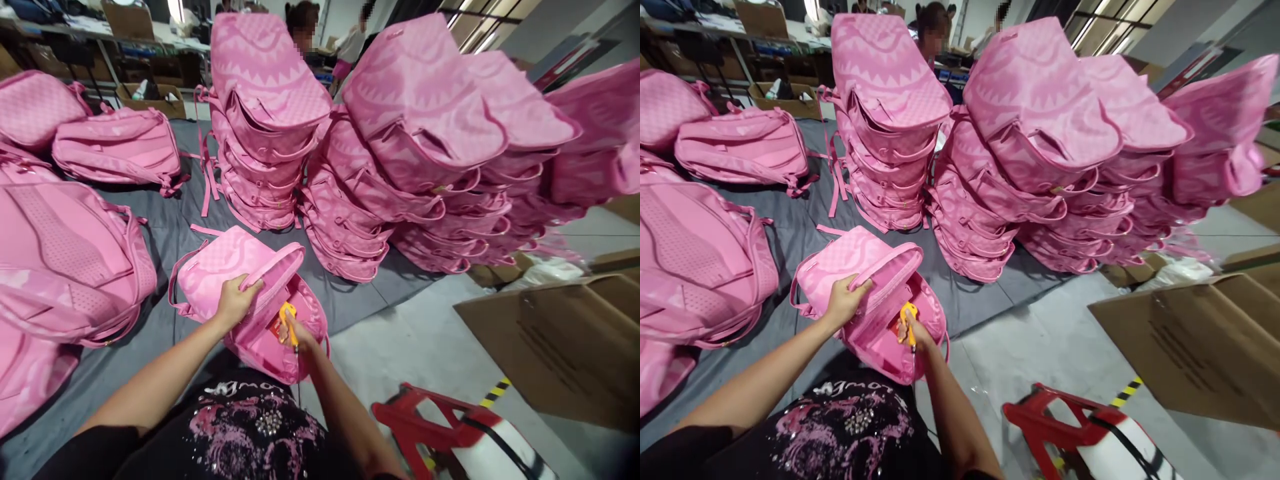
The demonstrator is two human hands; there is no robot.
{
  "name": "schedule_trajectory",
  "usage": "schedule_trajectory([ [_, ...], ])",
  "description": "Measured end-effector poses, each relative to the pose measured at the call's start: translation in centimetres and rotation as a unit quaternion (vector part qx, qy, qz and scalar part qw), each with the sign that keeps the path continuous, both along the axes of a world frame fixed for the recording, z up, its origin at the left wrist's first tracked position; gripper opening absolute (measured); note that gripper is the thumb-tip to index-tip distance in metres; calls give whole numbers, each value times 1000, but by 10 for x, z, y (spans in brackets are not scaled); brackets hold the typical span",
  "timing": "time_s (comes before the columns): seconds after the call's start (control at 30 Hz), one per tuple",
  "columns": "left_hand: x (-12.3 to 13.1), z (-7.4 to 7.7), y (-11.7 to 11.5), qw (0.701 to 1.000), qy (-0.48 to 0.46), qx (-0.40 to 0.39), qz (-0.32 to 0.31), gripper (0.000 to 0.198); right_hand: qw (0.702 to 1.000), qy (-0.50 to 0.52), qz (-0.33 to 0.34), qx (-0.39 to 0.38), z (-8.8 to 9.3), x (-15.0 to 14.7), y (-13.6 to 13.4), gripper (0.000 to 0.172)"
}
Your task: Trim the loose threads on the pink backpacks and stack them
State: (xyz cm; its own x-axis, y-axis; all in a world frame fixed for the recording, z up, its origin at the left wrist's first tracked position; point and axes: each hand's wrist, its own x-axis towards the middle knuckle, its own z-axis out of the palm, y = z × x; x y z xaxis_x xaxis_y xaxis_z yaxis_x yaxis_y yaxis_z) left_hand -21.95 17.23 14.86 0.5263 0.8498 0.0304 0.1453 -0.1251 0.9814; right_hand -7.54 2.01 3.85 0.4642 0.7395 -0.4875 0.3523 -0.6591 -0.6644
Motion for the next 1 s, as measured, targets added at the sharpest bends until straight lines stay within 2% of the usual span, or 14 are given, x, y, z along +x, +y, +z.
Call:
schedule_trajectory([
  [0.07,4,-2,6,1000,-1,14,6,40,989,147,8,30,-12,-16,2,74],
  [0.13,7,-4,15,999,-6,24,37,41,958,282,7,60,-19,-25,-3,71],
  [0.2,8,-5,25,997,-14,36,71,42,901,424,-14,90,-25,-29,-7,67],
  [0.27,9,-4,32,995,-17,50,86,42,824,541,-92,142,-30,-28,-9,63],
  [0.3,9,-4,34,995,-15,60,83,41,794,566,-143,169,-32,-27,-9,62],
  [0.33,9,-3,35,995,-9,73,73,40,779,566,-190,190,-34,-25,-8,61],
  [0.4,9,-2,34,994,2,101,51,39,767,556,-245,207,-39,-22,-6,61],
  [0.47,9,-1,32,992,8,119,43,39,773,553,-241,195,-42,-21,-6,58],
  [0.63,10,-1,36,989,4,139,44,40,819,520,-192,151,-43,-23,-12,52],
  [0.73,11,-3,39,989,8,142,40,40,829,515,-174,130,-42,-26,-15,48],
  [0.87,10,-5,38,988,17,154,26,43,851,496,-143,95,-37,-30,-18,42],
  [1.0,11,-5,39,986,16,167,14,39,882,465,-81,18,-26,-20,-19,35],
])
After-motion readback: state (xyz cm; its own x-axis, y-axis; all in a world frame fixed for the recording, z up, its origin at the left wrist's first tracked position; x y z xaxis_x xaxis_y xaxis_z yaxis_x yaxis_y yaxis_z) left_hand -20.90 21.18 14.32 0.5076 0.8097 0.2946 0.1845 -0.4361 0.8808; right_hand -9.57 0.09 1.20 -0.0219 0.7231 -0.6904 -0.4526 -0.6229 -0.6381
